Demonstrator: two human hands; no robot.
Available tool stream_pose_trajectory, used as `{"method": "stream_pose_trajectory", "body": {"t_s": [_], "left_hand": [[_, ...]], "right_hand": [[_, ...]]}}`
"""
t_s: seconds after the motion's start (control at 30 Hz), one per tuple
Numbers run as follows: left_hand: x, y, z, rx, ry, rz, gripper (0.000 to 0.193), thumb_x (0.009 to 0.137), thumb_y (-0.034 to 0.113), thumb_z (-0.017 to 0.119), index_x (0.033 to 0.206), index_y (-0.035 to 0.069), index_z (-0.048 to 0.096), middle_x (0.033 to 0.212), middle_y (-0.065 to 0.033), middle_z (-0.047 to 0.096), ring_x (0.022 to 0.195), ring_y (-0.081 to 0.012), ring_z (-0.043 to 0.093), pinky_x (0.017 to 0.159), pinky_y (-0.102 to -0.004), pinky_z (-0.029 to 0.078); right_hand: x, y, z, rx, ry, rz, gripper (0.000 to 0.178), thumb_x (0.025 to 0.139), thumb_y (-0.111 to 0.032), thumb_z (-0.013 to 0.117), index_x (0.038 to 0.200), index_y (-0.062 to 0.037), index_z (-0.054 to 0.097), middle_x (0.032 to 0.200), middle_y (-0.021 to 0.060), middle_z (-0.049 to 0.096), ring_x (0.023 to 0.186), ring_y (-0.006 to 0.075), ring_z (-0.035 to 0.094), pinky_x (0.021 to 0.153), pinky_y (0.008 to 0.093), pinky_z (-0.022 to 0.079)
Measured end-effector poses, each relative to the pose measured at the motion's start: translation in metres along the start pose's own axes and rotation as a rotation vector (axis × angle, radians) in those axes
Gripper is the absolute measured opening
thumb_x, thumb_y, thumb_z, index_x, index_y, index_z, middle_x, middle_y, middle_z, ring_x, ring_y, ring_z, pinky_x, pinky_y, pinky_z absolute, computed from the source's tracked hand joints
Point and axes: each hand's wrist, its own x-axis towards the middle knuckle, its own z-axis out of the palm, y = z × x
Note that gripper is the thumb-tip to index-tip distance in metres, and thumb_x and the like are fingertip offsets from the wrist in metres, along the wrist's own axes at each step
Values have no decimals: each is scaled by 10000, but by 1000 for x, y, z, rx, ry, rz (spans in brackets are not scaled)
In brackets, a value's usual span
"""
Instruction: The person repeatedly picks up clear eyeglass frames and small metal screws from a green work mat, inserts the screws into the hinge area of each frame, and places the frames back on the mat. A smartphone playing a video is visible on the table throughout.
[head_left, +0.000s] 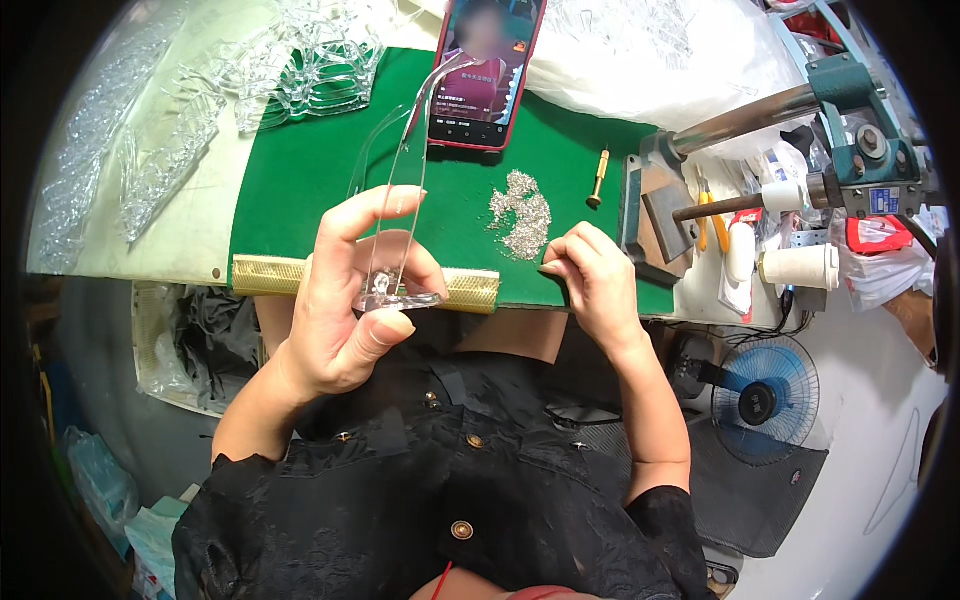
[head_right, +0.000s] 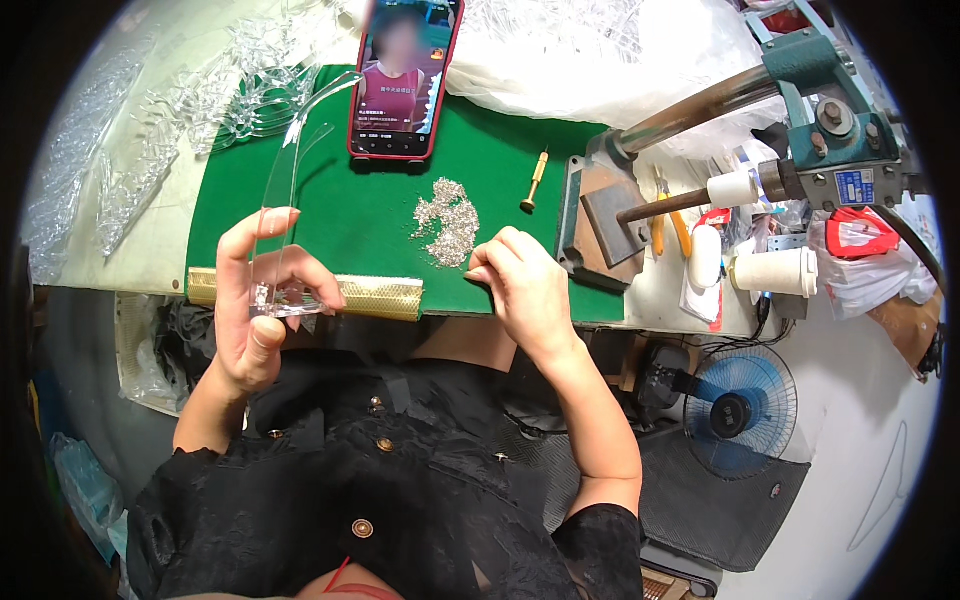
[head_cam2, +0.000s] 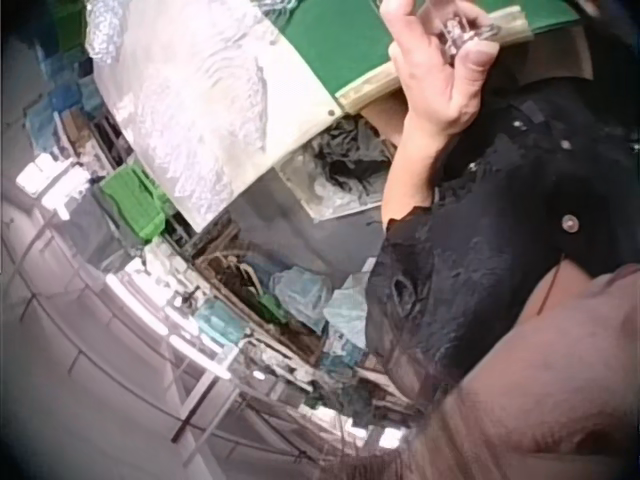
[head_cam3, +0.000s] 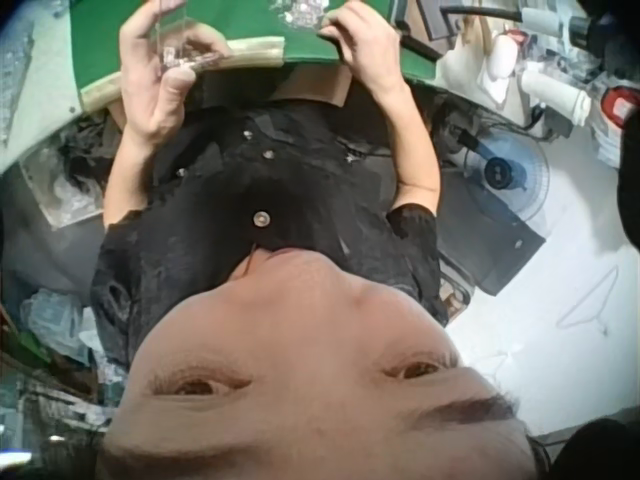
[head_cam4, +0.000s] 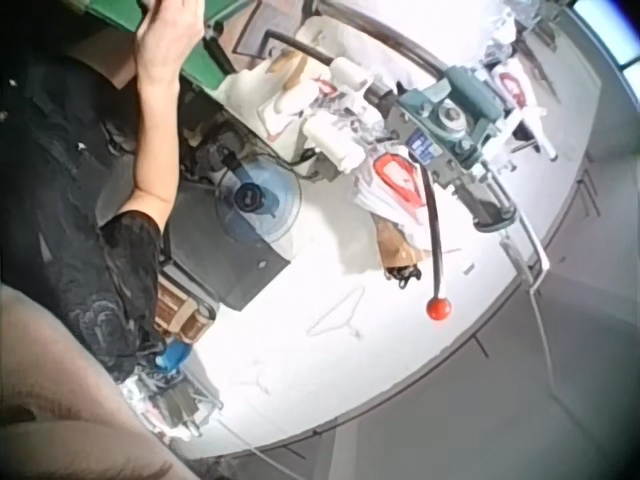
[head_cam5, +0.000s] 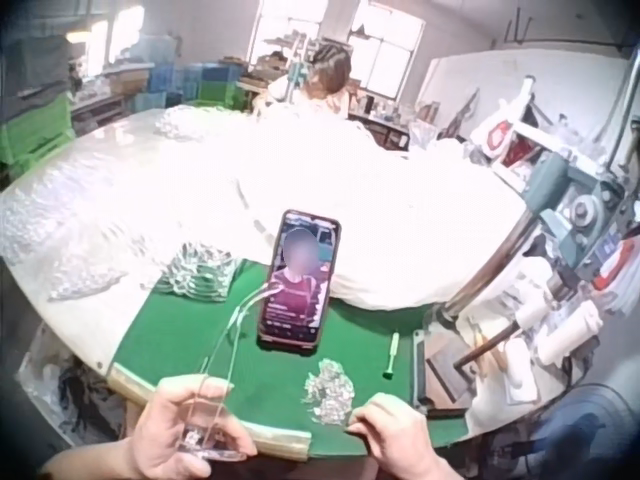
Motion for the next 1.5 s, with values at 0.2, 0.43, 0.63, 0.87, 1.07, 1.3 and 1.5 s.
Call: {"method": "stream_pose_trajectory", "body": {"t_s": [0.2,0.43,0.63,0.87,1.07,1.3,1.5], "left_hand": [[-1,2,-4,14,-32,-5,886,844,616,566,1386,11,211,888,-154,598,705,-155,592,563,-214,424],[-3,-6,4,-33,54,67,955,801,652,599,1395,20,199,851,-157,611,702,-157,588,580,-219,433],[11,1,15,-55,-189,-8,955,800,622,622,1402,23,185,872,-161,615,715,-182,593,653,-279,488],[29,-6,56,173,-414,121,699,884,376,623,1364,1,280,932,-149,657,812,-294,666,720,-335,504],[26,-13,68,211,-383,119,734,882,522,539,1355,16,297,924,-159,651,826,-341,662,695,-361,508],[27,-10,68,203,-316,137,692,871,449,603,1346,27,330,729,-106,583,657,-290,618,602,-336,470],[27,-11,68,203,-323,115,684,864,421,627,1344,30,336,728,-110,585,653,-292,618,604,-334,470]], "right_hand": [[-3,-1,1,-82,28,-24,122,726,-71,695,765,-56,580,751,62,520,741,255,543,623,368,449],[-12,-3,9,-163,95,4,131,726,-85,689,767,-55,569,780,60,511,742,259,500,650,372,422],[-11,-1,-1,-55,58,-6,77,767,-41,627,771,-49,551,777,76,508,743,277,501,675,373,398],[21,-48,-61,205,253,-341,89,804,-102,622,790,-58,545,774,78,510,718,239,492,661,329,410],[19,-63,-61,65,287,-405,171,657,-136,711,760,-88,583,770,38,534,698,224,492,654,328,394],[19,-61,-57,40,352,-434,232,554,-64,716,755,-69,600,760,35,537,706,220,511,626,314,415],[20,-59,-56,70,364,-418,190,596,-110,741,740,-72,623,751,27,545,709,213,508,626,307,414]]}}
